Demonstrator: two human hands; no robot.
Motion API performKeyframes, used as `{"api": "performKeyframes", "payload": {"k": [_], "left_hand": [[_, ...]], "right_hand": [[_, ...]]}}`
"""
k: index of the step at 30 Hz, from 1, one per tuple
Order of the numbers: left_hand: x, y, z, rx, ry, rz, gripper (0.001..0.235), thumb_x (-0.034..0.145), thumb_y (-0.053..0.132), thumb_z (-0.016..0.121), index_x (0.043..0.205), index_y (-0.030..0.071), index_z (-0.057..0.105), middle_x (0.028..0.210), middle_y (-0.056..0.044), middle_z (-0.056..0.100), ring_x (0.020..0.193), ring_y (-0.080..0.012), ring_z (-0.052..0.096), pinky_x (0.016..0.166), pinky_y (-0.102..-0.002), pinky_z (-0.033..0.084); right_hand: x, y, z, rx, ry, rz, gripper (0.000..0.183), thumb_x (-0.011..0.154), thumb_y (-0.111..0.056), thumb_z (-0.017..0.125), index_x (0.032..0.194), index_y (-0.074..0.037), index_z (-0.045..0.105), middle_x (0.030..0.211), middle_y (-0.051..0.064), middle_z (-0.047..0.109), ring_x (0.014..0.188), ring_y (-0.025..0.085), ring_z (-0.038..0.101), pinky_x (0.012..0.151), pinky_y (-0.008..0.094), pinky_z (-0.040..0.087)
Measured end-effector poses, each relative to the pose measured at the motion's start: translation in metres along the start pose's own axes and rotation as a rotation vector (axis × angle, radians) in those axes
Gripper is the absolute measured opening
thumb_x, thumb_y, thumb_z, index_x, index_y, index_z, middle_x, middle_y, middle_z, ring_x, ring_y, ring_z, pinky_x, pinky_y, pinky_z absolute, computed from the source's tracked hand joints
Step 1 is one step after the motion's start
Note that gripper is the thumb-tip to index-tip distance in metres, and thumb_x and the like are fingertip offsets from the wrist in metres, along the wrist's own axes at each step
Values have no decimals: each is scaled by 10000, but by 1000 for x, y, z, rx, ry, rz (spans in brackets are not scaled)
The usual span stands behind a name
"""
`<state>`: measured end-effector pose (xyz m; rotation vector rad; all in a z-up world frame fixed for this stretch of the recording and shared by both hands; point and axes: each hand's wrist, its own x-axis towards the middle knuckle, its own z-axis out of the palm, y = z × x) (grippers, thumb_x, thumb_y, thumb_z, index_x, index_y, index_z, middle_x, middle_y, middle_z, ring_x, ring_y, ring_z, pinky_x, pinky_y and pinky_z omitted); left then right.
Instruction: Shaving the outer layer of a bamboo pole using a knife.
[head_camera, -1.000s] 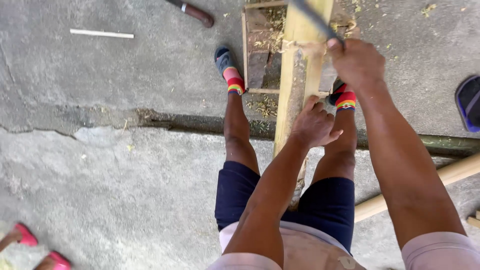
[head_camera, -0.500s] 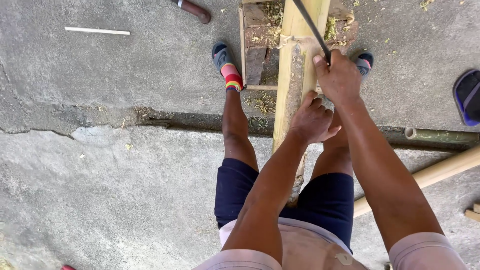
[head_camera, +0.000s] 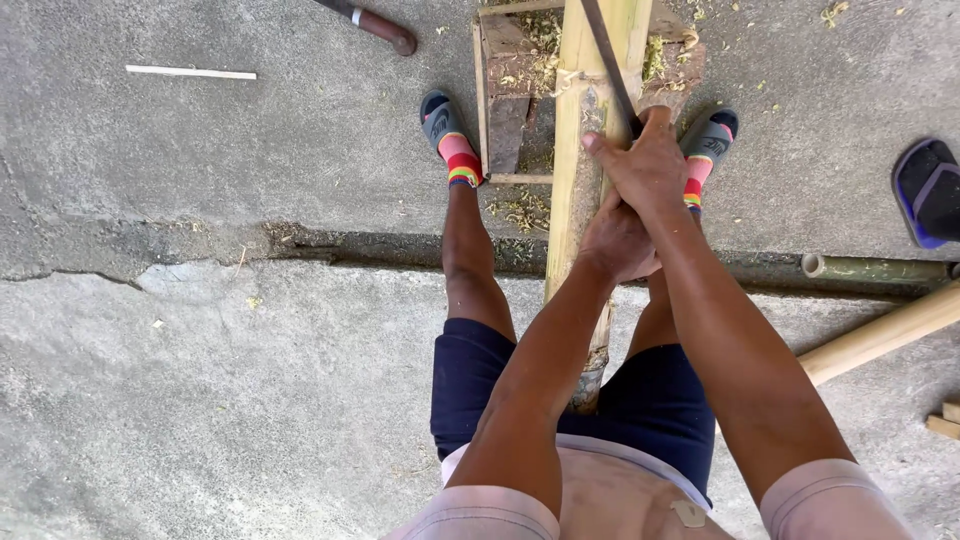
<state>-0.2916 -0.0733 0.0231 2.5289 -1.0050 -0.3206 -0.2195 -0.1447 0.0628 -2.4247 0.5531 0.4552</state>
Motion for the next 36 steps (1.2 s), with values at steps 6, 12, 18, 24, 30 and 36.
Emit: {"api": "performKeyframes", "payload": {"k": [6,12,18,24,30,36], "left_hand": [[-3,-5,4,80,-283,29,685,902,500,503,1470,119,461,1527,-116,479,1460,-293,374,1203,-572,132],[-2,-8,20,22,-171,-16,620,936,471,512,1440,110,510,1534,-138,498,1467,-301,398,1240,-534,174],[-3,1,-21,2,-345,-11,707,931,567,495,1434,71,488,1500,-158,493,1445,-321,387,1209,-570,145],[-18,-14,-9,52,5,20,609,872,507,544,1281,62,611,1285,-174,643,1301,-322,515,1160,-601,207],[-32,-85,-5,-362,689,-308,111,887,206,685,928,103,694,972,-89,716,970,-275,632,932,-523,436],[4,-129,49,-1595,172,-933,1056,869,766,590,1512,-51,401,1392,-258,550,1280,-348,562,1098,-476,463]], "right_hand": [[-3,-9,10,55,90,90,871,804,-603,838,1313,-4,463,1264,248,551,1167,420,583,987,513,453],[2,-17,13,-26,69,104,876,832,-590,814,1352,8,442,1259,255,544,1195,431,564,1011,536,452],[4,-11,11,6,-3,130,956,855,-636,781,1453,-10,378,1253,243,535,1184,402,579,988,547,475],[9,-13,6,-8,-61,90,930,880,-642,756,1444,0,390,1222,227,563,1156,398,614,969,534,498],[4,-10,4,65,-23,63,963,873,-667,767,1438,11,382,1148,220,605,1066,383,650,910,509,521],[4,-16,-1,5,-50,96,709,883,-658,738,1245,-70,574,1009,124,669,966,315,691,832,501,540]]}}
